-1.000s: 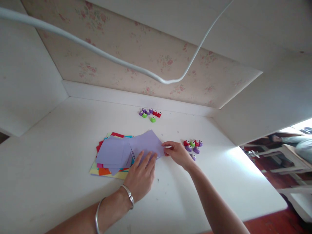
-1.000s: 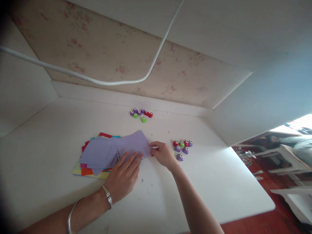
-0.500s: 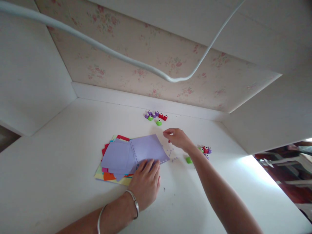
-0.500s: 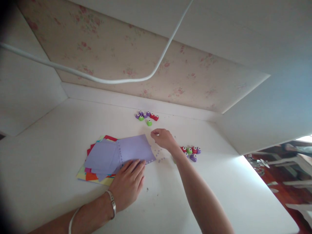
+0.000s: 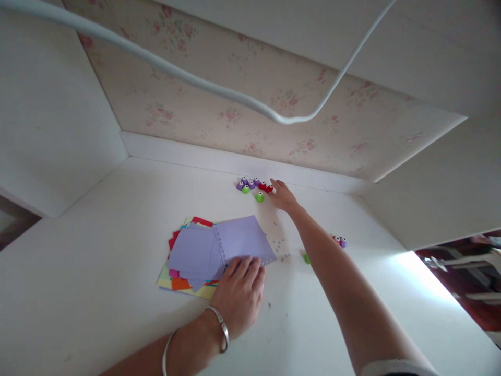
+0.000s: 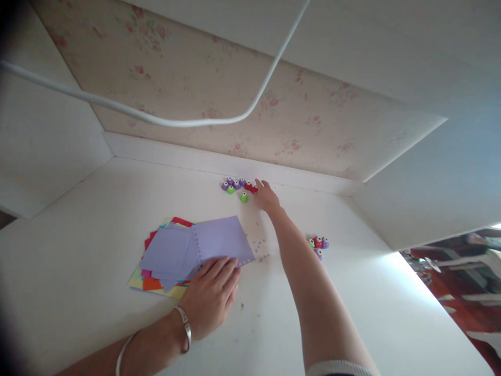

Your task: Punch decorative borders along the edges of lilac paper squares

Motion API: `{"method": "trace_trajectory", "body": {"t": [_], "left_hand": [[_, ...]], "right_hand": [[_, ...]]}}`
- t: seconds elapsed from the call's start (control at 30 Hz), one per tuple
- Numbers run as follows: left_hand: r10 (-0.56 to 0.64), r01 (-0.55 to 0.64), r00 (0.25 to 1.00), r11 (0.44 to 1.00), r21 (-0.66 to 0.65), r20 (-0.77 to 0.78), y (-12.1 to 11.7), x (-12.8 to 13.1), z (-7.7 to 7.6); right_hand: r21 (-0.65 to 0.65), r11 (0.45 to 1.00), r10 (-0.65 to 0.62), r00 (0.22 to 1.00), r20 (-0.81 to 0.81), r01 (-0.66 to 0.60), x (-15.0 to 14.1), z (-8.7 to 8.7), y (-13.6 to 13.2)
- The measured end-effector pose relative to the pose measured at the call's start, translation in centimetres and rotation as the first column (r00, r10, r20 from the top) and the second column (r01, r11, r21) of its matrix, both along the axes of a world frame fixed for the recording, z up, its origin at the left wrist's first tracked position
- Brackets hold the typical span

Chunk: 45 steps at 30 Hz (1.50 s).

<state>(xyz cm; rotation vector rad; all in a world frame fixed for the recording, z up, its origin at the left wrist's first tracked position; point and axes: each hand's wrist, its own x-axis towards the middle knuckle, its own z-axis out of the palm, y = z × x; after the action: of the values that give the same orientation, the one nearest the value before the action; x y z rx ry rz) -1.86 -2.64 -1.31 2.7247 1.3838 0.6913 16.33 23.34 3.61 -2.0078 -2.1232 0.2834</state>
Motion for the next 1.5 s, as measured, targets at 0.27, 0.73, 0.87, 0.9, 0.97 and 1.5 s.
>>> {"method": "trace_trajectory", "body": {"t": [0.27, 0.73, 0.87, 0.9, 0.97, 1.5], "left_hand": [[-0.021, 0.020, 1.000, 0.998, -0.068, -0.009, -0.1, -0.2, 0.4], [-0.006, 0.003, 0.999, 0.999, -0.048, -0.050, -0.2, 0.0, 0.6], [-0.010, 0.008, 0.998, 0.999, -0.035, -0.061, -0.2, 0.1, 0.8], [-0.012, 0.010, 0.998, 0.999, -0.034, -0.064, -0.2, 0.2, 0.8], [-0.024, 0.021, 0.997, 0.999, -0.033, -0.069, -0.3, 0.2, 0.9], [-0.098, 0.094, 0.987, 0.995, -0.036, -0.125, -0.8, 0.1, 1.8]], "right_hand": [[-0.015, 1.000, 0.022, 0.997, 0.069, -0.021, 0.9, 0.0, -0.9], [-0.061, 0.991, 0.035, 0.672, -0.740, -0.119, 4.2, 0.1, -18.9], [-0.024, 0.990, 0.084, 0.708, -0.701, -0.141, 5.7, -1.7, -22.8], [-0.001, 0.989, 0.109, 0.728, -0.677, -0.150, 5.8, -1.9, -23.3], [0.025, 0.985, 0.145, 0.743, -0.653, -0.170, 5.9, -2.2, -24.0], [0.128, 0.988, 0.146, 0.826, -0.545, -0.090, 5.5, -3.5, -24.6]]}}
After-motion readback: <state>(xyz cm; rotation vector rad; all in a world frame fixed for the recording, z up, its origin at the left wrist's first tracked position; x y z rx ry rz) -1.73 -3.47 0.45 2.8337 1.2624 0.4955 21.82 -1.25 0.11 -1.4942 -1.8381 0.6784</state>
